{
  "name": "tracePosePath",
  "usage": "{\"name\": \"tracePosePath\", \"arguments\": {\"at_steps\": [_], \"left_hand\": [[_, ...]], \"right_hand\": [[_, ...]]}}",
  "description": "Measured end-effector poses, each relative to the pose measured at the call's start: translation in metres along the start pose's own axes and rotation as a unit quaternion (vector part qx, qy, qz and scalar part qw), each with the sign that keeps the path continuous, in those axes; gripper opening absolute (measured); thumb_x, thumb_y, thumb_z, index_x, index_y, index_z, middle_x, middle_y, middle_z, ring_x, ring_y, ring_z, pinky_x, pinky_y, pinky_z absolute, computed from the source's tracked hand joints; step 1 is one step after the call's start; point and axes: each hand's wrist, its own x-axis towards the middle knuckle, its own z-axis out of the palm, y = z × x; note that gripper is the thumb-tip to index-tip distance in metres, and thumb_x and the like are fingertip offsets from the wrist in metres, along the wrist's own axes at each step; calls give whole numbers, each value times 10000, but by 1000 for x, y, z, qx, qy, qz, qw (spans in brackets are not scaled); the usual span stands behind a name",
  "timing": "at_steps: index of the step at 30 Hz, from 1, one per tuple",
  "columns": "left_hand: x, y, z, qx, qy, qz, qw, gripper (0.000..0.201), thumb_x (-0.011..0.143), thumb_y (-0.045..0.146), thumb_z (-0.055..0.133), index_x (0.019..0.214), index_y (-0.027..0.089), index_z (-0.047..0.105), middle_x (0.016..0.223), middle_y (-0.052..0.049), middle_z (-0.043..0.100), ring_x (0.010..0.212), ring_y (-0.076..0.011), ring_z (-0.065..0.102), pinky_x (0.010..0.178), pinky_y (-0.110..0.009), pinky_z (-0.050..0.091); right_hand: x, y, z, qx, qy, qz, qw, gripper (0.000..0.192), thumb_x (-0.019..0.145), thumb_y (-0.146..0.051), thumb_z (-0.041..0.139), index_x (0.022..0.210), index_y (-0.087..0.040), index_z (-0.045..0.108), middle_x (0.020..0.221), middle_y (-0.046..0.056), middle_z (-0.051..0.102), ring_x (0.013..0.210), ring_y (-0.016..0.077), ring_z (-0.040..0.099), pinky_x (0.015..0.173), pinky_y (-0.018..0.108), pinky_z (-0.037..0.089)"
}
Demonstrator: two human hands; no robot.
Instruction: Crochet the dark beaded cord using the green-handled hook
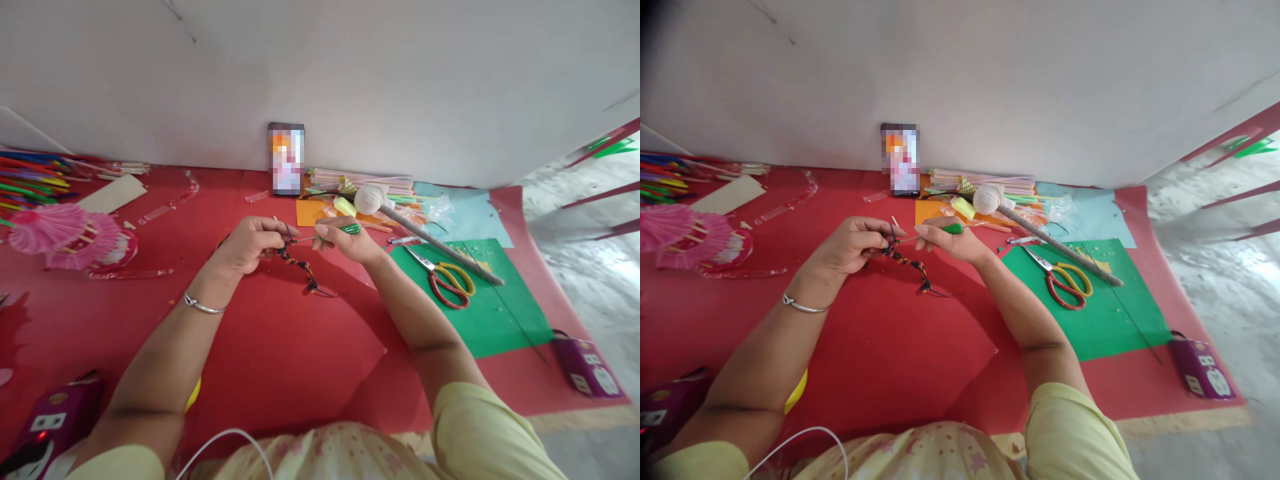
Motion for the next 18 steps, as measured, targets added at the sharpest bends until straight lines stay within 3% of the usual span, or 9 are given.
{"name": "tracePosePath", "arguments": {"at_steps": [13, 18], "left_hand": [[1, -2, -1, -24, -26, -9, 999, 191, 572, 263, 910, 728, 192, 827, 580, 14, 575, 468, -51, 347, 480, -252, 171], [3, -4, -3, -11, -17, -17, 1000, 200, 587, 307, 923, 705, 176, 828, 574, 1, 573, 463, -60, 372, 467, -252, 175]], "right_hand": [[1, 2, 7, -13, 62, 2, 998, 649, 1004, -774, 644, 733, -199, 777, 710, 25, 708, 639, 138, 588, 708, 313, 520], [1, 2, 10, -44, 70, -46, 995, 591, 1040, -708, 650, 748, -211, 783, 719, 32, 689, 665, 155, 603, 739, 344, 515]]}}
